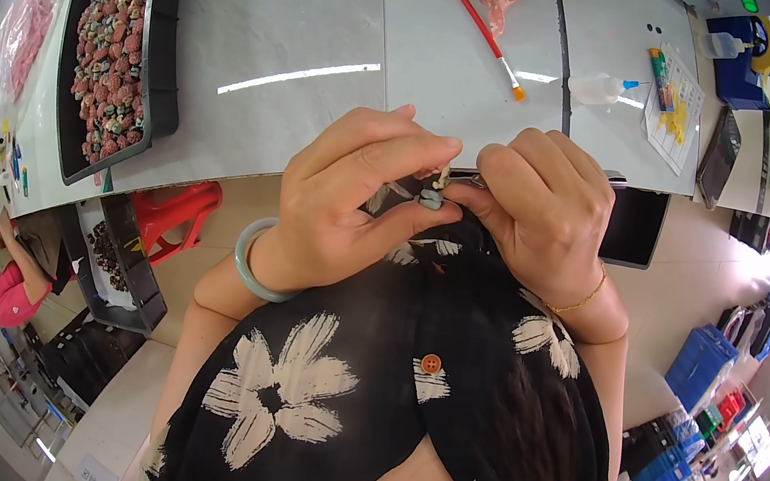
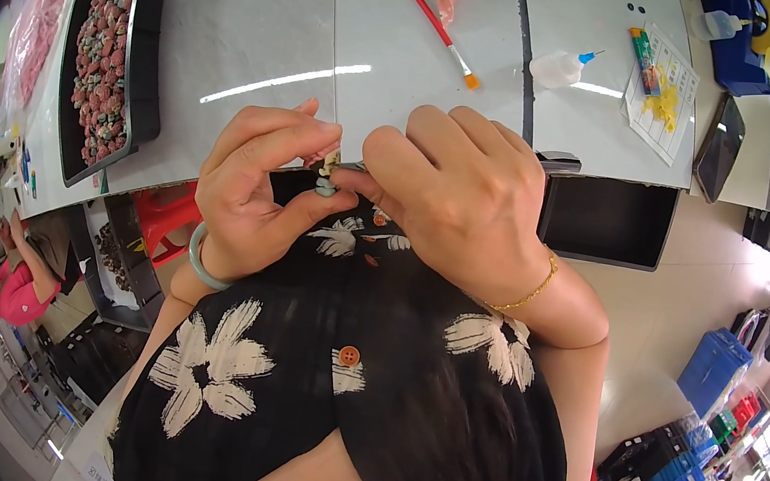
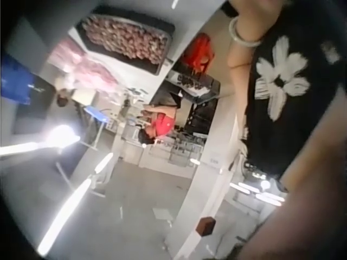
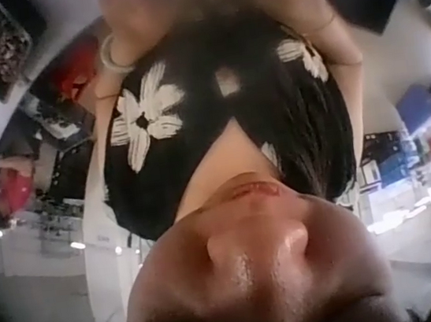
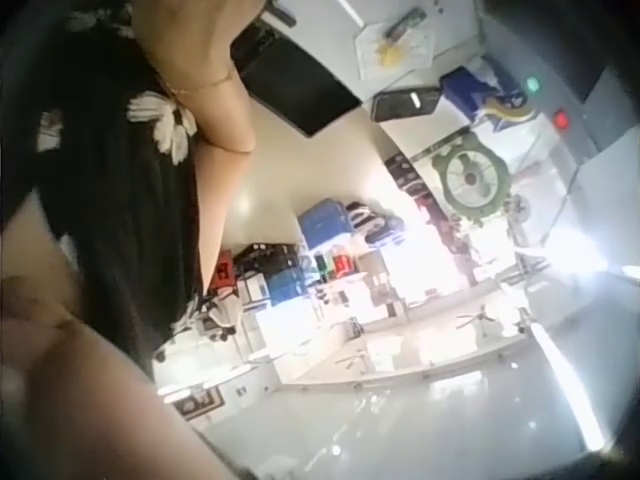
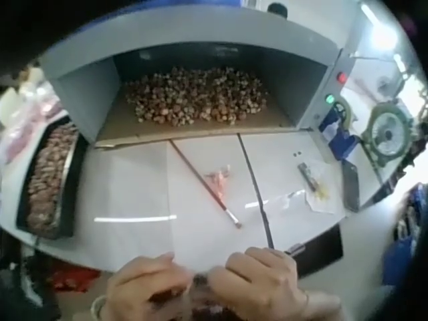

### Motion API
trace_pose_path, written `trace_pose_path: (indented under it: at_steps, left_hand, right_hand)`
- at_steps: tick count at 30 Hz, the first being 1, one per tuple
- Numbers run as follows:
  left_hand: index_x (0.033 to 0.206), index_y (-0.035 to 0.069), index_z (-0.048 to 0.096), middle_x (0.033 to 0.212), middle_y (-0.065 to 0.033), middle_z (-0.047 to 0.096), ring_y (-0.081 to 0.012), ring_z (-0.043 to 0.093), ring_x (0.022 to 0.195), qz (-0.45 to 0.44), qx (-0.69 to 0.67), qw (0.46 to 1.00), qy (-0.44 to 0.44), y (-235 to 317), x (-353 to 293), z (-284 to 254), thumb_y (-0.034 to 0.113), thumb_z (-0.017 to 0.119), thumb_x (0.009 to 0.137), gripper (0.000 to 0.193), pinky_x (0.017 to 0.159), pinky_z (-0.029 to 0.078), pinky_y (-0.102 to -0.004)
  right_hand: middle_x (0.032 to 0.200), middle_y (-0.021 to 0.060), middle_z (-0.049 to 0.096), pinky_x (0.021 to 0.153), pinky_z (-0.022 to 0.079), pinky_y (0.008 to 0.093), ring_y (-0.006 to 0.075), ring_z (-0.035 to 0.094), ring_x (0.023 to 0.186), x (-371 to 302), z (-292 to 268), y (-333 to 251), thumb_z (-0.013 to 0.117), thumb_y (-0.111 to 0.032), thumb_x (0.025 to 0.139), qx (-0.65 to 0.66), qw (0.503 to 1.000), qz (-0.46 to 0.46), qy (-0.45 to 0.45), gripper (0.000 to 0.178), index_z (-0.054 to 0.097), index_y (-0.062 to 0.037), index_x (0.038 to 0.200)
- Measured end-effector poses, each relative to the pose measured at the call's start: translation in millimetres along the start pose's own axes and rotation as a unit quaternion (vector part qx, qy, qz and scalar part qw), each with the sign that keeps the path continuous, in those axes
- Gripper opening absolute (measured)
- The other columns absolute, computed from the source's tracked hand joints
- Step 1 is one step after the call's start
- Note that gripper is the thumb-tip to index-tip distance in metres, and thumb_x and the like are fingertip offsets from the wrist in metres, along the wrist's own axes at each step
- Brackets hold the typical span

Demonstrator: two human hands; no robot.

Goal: Assembling small plastic figurines by gluing parts together and trimming excess plastic with a knife.

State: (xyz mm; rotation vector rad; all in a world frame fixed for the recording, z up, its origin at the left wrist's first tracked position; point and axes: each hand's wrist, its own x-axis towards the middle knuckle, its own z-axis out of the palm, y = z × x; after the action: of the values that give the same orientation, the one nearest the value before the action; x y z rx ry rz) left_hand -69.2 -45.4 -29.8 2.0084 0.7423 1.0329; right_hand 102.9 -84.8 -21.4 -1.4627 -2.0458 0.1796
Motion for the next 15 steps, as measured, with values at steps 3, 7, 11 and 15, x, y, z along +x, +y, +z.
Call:
trace_pose_path:
  at_steps: [3,7,11,15]
  left_hand:
    - [0.095,0.001,0.061,0.084,-0.0078,0.059,-0.0179,0.059,0.068,-0.005,-0.042,0.999,0.004,-3.5,-2.1,1.3,0.006,0.076,0.056,0.042,0.083,0.046,-0.0355]
    - [0.094,0.001,0.061,0.084,-0.0082,0.059,-0.0174,0.059,0.067,-0.013,-0.056,0.998,0.006,-5.1,-6.1,2.1,0.006,0.077,0.056,0.041,0.083,0.047,-0.0343]
    - [0.093,0.001,0.062,0.083,-0.0087,0.059,-0.0168,0.059,0.066,-0.01,-0.06,0.998,0.011,-7.9,-8.2,3.6,0.007,0.077,0.056,0.04,0.082,0.047,-0.0337]
    - [0.093,0.001,0.062,0.082,-0.0084,0.059,-0.0168,0.059,0.066,-0.002,-0.06,0.998,0.017,-8.5,-8.3,6.1,0.007,0.077,0.056,0.04,0.082,0.048,-0.0343]
  right_hand:
    - [0.056,0.0028,0.039,0.043,0.033,0.0294,0.0191,0.041,0.048,-0.5,3.8,1.7,0.066,-0.034,0.068,0.003,1.0,-0.006,0.01,0.031,0.047,-0.0095,0.063]
    - [0.056,0.0008,0.038,0.042,0.034,0.0272,0.0166,0.042,0.048,-1.8,7.4,2.3,0.067,-0.033,0.066,0.009,0.999,-0.016,0.028,0.031,0.044,-0.0118,0.061]
    - [0.057,0.0008,0.039,0.043,0.034,0.0274,0.0168,0.042,0.048,-4.3,8.1,2.2,0.067,-0.033,0.066,0.002,1.0,-0.022,0.01,0.031,0.045,-0.0118,0.061]
    - [0.057,0.0012,0.038,0.042,0.034,0.0277,0.0168,0.042,0.048,-5.7,8.7,3.3,0.067,-0.032,0.065,0.014,1.0,-0.017,0.018,0.031,0.044,-0.0117,0.06]
